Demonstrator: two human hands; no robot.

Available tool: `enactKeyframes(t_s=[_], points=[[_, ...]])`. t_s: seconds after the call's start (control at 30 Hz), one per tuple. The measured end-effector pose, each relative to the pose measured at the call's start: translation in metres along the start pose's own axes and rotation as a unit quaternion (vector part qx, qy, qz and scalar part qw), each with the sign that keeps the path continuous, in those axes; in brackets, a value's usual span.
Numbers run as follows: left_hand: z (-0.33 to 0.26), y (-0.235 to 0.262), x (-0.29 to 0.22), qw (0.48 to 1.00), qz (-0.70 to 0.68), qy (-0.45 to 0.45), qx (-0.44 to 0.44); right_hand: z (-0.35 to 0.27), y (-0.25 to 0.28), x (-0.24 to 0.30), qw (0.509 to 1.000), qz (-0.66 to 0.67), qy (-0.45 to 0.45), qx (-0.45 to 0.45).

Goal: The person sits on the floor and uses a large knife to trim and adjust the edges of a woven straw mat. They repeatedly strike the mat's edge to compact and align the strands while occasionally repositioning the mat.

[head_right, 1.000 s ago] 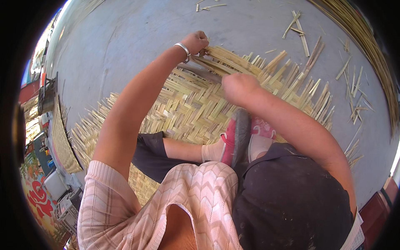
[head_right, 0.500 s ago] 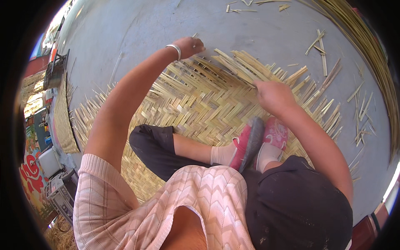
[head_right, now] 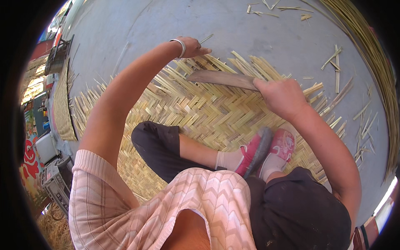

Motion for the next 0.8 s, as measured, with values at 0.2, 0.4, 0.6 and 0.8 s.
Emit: enactKeyframes(t_s=[0.2,0.4,0.6,0.8], points=[[-0.018,0.013,0.009,0.997,-0.043,0.009,0.065,0.054,-0.004,0.007,0.997,-0.067,0.034,0.002],[-0.018,-0.019,0.013,0.999,0.041,-0.006,-0.03,0.075,-0.035,0.009,0.995,-0.095,0.017,0.04],[-0.018,0.027,-0.024,0.945,-0.255,-0.129,-0.157,0.079,-0.057,0.015,0.995,-0.075,-0.03,0.062],[-0.006,0.104,-0.008,0.868,-0.148,-0.138,-0.453,0.042,-0.022,0.011,0.997,-0.001,-0.061,0.049]])
Point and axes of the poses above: each hand's wrist, its own z-axis towards the middle knuckle, its own y-axis out of the back of the hand, x = y × z, the point moved 4 cm from there along z, towards the middle knuckle, and after that the axes turned 11 degrees about -x, right-handed, at the moved point
